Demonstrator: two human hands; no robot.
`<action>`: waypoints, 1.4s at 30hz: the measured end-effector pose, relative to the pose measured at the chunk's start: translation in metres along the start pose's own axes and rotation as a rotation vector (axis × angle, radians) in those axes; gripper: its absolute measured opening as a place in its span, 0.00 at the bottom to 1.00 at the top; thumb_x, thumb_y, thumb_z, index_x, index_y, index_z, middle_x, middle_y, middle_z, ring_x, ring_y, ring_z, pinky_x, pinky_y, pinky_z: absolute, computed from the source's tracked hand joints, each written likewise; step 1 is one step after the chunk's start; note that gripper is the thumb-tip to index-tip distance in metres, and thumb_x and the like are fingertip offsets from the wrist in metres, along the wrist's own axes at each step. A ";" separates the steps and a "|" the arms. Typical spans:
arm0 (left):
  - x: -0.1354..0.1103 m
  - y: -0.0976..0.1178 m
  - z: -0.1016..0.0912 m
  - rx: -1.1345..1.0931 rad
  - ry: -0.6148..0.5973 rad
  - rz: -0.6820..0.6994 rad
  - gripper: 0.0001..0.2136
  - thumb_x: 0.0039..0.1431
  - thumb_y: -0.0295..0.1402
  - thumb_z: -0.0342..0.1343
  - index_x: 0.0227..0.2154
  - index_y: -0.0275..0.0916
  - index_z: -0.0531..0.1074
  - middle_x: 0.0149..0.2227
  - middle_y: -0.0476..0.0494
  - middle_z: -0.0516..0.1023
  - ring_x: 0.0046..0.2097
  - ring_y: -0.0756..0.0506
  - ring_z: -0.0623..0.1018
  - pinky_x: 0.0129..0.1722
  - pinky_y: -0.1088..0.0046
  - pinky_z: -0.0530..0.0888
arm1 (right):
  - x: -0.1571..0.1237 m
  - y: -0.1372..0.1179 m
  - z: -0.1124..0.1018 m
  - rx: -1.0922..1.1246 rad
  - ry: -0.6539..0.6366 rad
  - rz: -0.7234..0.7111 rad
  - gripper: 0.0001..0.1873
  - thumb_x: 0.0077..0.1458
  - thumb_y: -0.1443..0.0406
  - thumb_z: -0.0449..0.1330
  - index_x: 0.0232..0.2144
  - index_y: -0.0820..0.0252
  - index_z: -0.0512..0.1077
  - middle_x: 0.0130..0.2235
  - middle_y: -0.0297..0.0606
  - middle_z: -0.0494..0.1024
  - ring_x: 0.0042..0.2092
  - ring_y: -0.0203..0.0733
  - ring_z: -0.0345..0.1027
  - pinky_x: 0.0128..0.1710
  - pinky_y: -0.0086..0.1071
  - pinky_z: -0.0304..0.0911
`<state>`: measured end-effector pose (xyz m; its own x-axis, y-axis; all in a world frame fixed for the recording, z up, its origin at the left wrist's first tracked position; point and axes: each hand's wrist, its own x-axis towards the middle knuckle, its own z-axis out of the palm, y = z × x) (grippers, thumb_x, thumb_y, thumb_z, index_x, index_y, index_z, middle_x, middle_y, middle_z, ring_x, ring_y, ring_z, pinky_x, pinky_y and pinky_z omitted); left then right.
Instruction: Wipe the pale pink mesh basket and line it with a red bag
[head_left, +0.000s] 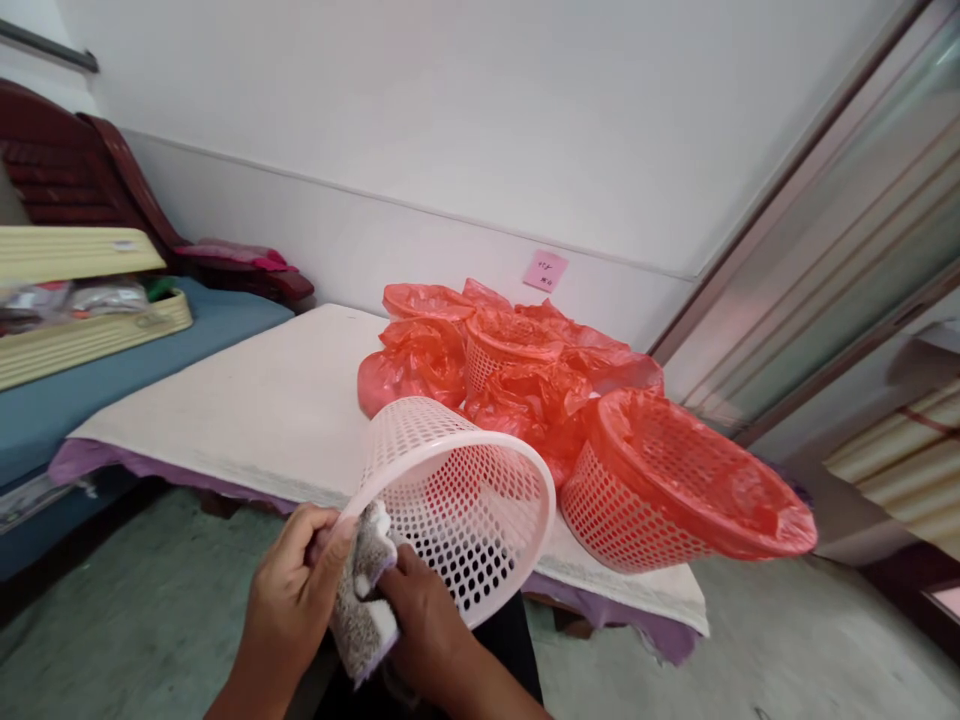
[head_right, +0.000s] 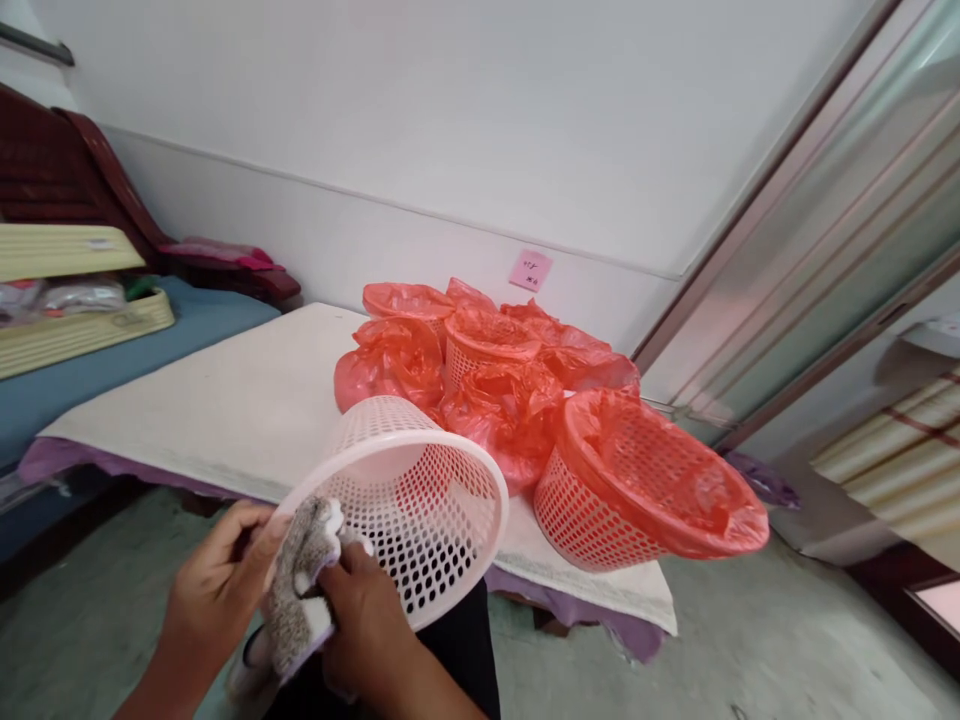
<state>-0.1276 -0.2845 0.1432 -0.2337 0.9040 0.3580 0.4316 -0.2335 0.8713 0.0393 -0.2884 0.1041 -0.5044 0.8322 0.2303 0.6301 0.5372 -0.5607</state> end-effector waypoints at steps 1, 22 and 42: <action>0.000 0.002 0.000 0.030 0.032 0.004 0.14 0.62 0.47 0.53 0.29 0.42 0.69 0.24 0.55 0.66 0.27 0.50 0.66 0.30 0.73 0.64 | 0.003 0.009 0.002 -0.109 -0.029 0.030 0.12 0.53 0.64 0.63 0.42 0.54 0.72 0.42 0.38 0.72 0.41 0.43 0.70 0.38 0.32 0.66; -0.006 0.037 -0.011 -0.159 -0.071 -0.214 0.22 0.57 0.52 0.55 0.21 0.42 0.58 0.22 0.55 0.52 0.26 0.50 0.55 0.25 0.74 0.55 | 0.100 0.072 -0.004 -0.559 -0.108 0.290 0.20 0.63 0.70 0.50 0.55 0.60 0.67 0.53 0.54 0.71 0.49 0.52 0.70 0.46 0.44 0.66; 0.042 0.035 -0.026 -0.035 -0.027 -0.153 0.23 0.54 0.55 0.56 0.18 0.40 0.61 0.18 0.56 0.58 0.23 0.53 0.59 0.20 0.78 0.56 | 0.033 0.026 -0.093 -0.736 -0.327 0.062 0.11 0.59 0.72 0.54 0.36 0.69 0.78 0.41 0.58 0.77 0.43 0.59 0.72 0.36 0.47 0.68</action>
<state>-0.1449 -0.2646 0.1977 -0.2704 0.9392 0.2116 0.3623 -0.1043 0.9262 0.0936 -0.2341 0.1716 -0.5315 0.8421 -0.0919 0.8322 0.5393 0.1290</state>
